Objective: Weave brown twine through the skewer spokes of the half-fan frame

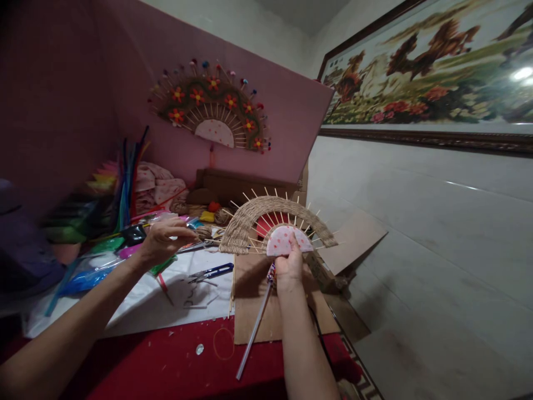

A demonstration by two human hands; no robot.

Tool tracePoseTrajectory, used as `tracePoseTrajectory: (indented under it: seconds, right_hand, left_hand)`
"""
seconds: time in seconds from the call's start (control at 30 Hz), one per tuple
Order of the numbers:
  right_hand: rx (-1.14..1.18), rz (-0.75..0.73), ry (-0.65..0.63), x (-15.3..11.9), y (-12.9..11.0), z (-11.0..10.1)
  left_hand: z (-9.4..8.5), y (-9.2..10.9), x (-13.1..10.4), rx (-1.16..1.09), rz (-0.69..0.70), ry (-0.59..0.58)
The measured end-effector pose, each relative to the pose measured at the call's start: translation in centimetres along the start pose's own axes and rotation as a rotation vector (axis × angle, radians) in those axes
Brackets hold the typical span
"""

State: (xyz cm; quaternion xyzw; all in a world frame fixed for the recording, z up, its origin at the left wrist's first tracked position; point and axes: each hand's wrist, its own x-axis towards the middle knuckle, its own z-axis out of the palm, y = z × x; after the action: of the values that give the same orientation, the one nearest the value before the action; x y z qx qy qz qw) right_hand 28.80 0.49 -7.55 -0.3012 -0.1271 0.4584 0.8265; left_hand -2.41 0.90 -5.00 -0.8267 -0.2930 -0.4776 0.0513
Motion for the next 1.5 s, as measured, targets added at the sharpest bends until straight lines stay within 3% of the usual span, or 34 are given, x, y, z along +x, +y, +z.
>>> tracePoseTrajectory:
  seconds: [0.1, 0.43, 0.63, 0.87, 1.07, 1.27, 1.5]
  right_hand:
    - [0.063, 0.032, 0.093, -0.4, -0.1, 0.4]
    - [0.038, 0.105, 0.012, -1.5, -0.2, 1.4]
    - [0.011, 0.109, 0.014, -0.8, -0.2, 1.0]
    - [0.069, 0.143, 0.034, -1.2, -0.2, 1.3]
    - [0.026, 0.093, -0.005, -1.1, 0.3, 1.0]
    - [0.066, 0.081, 0.056, -0.7, 0.5, 0.7]
    - [0.053, -0.045, 0.096, -0.1, 0.6, 0.1]
  left_hand:
    - [0.0, -0.1, 0.0, 0.008, 0.005, 0.009]
    - [1.2, 1.1, -0.2, 0.096, -0.090, -0.019]
    - [1.5, 2.1, -0.1, -0.108, -0.288, 0.117]
    - [3.5, 2.4, -0.7, -0.467, -0.406, 0.115]
    - [4.6, 3.9, -0.8, -0.636, -0.523, 0.010]
    - [4.7, 5.6, -0.3, -0.900, -0.769, -0.099]
    - [5.8, 7.1, -0.9, -0.858, -0.699, 0.074]
